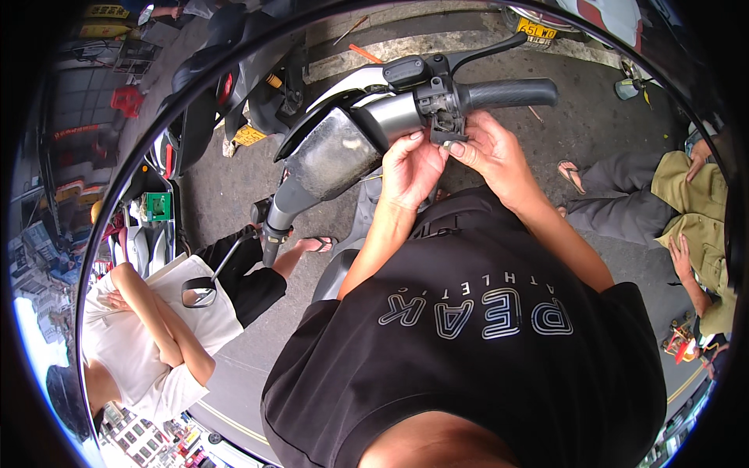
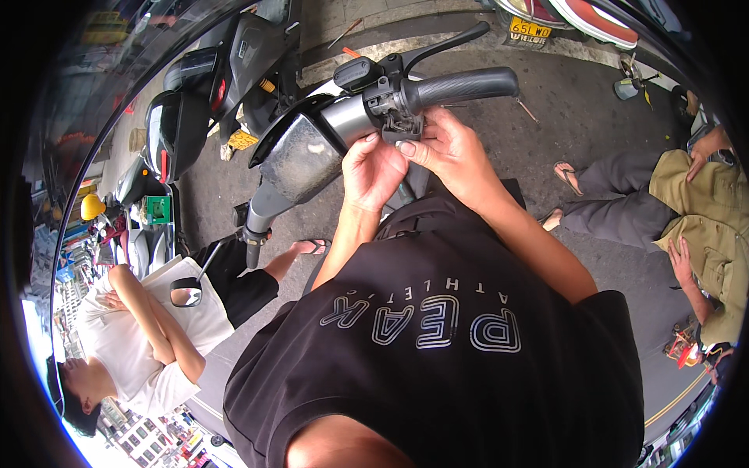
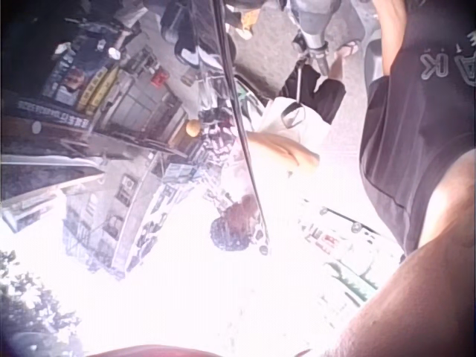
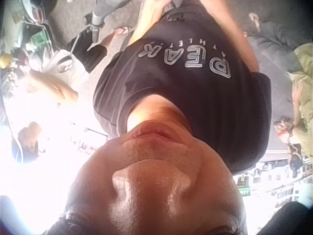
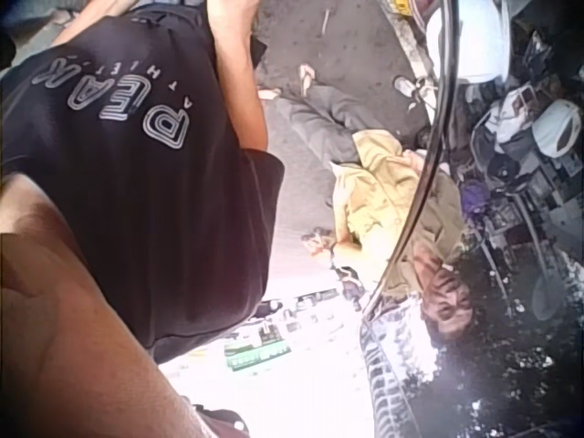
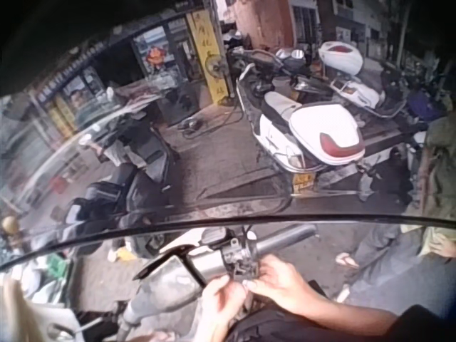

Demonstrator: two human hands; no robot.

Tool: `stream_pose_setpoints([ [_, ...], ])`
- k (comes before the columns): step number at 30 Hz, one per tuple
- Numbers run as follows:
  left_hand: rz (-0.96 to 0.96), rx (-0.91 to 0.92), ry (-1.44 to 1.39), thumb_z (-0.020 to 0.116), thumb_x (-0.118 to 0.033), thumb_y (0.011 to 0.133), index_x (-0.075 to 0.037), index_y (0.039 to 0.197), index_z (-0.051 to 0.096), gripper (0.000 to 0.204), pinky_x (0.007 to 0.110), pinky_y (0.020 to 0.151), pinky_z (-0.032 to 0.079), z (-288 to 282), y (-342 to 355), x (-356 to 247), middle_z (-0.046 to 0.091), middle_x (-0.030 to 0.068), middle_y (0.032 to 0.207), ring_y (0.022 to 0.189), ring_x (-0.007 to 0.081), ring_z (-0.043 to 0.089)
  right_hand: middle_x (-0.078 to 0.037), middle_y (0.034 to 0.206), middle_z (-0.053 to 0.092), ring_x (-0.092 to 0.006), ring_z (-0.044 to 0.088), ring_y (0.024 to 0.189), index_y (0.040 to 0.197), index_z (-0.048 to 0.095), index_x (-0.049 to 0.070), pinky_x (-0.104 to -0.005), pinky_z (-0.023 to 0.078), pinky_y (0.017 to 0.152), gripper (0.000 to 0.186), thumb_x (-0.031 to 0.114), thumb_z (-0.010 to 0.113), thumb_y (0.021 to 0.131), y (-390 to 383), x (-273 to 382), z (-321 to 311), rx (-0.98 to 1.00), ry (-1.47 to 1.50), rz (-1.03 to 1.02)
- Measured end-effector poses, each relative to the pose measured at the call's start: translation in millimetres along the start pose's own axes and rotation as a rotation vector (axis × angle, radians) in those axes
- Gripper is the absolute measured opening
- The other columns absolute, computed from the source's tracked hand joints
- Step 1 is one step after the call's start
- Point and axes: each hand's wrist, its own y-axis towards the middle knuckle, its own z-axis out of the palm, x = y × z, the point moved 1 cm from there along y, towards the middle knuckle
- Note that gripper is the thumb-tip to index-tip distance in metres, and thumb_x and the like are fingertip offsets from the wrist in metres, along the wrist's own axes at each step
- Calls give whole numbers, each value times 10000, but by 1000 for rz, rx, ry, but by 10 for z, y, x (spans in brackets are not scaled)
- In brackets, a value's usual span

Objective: The person removes covers from a motorcycle's handlebar by hand, uses a drill to remove screws from the frame, and then installs a side mirror using a wrench.

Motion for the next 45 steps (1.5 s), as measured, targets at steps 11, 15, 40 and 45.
stream_pose_setpoints([
  [11, -20, -44, -72, 605, -32, 817, -56, 1210, 589, 394, 415, 1003, 430, 41, -8, -8, 616, 98, 1205, 1149, 252, 553, -117, 1145, 620, -177, 601, 1072, 1318, 458, -22, -316, 469, 942, 527, 99, 712, 872, 7, -18, -13, -2, -7, -25],
  [15, -29, -81, -77, 606, -27, 813, -56, 1171, 610, 359, 401, 996, 430, 96, -11, -9, 626, 88, 1158, 1092, 229, 559, -109, 1158, 618, -166, 586, 1070, 1302, 488, -17, -316, 443, 960, 492, 138, 702, 887, 0, -23, -12, -21, 44, 15],
  [40, -108, 26, -17, 593, -66, 815, -17, 1168, 599, 357, 348, 891, 441, 81, -2, -46, 642, 89, 1131, 1019, 207, 578, -107, 1137, 625, -199, 620, 1023, 1231, 520, -7, -356, 485, 945, 380, 265, 584, 973, 32, -6, -69, 59, 181, 94],
  [45, -133, 25, -44, 580, -47, 815, -8, 1161, 590, 349, 346, 879, 454, 39, 12, -57, 641, 103, 1123, 1013, 218, 587, -111, 1137, 625, -201, 623, 1023, 1232, 518, -8, -360, 489, 941, 378, 259, 584, 973, 14, -113, -39, 52, 199, 56],
])
